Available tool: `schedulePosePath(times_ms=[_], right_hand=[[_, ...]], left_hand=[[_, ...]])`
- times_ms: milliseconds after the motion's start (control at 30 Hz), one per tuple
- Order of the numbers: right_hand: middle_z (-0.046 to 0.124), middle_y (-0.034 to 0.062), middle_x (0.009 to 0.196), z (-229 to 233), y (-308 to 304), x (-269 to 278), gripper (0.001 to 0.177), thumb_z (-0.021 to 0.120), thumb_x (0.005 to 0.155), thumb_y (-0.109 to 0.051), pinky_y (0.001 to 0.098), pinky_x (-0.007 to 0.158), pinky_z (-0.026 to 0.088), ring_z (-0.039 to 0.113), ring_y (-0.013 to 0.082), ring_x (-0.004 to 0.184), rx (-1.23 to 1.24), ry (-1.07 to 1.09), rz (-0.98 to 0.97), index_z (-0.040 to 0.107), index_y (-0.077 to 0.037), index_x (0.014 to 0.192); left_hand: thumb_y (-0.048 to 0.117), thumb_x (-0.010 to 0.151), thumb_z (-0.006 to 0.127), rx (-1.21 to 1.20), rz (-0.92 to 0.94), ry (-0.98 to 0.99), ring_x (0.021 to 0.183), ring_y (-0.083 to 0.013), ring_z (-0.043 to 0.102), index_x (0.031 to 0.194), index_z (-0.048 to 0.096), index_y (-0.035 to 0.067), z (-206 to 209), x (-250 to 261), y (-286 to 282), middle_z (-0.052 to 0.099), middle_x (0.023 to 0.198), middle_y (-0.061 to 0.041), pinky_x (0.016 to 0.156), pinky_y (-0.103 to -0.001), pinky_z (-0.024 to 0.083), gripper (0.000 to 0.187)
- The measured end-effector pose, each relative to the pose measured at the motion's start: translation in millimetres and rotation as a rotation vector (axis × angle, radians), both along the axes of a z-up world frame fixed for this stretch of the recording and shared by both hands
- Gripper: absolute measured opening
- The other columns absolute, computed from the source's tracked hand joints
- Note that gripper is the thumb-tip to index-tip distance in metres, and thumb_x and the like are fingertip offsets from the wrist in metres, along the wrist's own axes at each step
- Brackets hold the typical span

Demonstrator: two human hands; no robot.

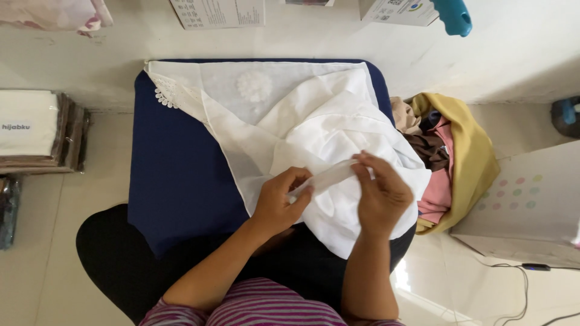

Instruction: Spreading out, lint rolling, and folding a white garment

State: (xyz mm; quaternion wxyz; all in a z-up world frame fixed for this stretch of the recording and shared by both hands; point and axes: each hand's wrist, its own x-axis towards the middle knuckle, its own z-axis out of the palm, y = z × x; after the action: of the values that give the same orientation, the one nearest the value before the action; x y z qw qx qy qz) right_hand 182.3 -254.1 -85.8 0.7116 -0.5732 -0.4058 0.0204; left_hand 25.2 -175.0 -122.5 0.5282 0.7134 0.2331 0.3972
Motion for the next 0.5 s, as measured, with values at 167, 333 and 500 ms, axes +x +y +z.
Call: schedulePosePath(times_ms=[167,333,500], right_hand=[[0.071,0.0183,0.087,44.6,-21.9,51.8,0.015,0.078,0.093,0.019,0.0402,0.096,0.058,0.073,0.0274,0.093,0.043,-0.201,-0.253,0.071,0.006,0.096],[0.065,0.022,0.1,110.5,-37.3,118.0,0.017,0.072,0.104,0.026,0.038,0.076,0.06,0.064,0.0304,0.091,0.281,-0.575,-0.411,0.067,0.011,0.11],[0.071,0.0238,0.1,161.1,-48.3,197.6,0.006,0.071,0.101,0.018,0.0421,0.076,0.057,0.063,0.0297,0.088,0.438,-0.644,-0.42,0.072,0.014,0.107]], left_hand=[[0.007,0.09,0.074,0.39,0.066,0.015,0.078,-0.034,0.073,0.106,0.072,0.006,8.8,17.2,5.3,0.072,0.088,-0.014,0.066,-0.039,0.061,0.016],[0.006,0.106,0.061,0.774,0.163,0.008,0.08,-0.0138,0.07,0.132,0.057,0.013,34.5,29.9,4.2,0.074,0.102,-0.001,0.065,-0.027,0.053,0.028],[-0.01,0.084,0.068,1.054,0.15,0.095,0.076,-0.0172,0.067,0.11,0.069,0.019,32.7,37.6,6.0,0.07,0.109,-0.004,0.05,-0.028,0.048,0.039]])
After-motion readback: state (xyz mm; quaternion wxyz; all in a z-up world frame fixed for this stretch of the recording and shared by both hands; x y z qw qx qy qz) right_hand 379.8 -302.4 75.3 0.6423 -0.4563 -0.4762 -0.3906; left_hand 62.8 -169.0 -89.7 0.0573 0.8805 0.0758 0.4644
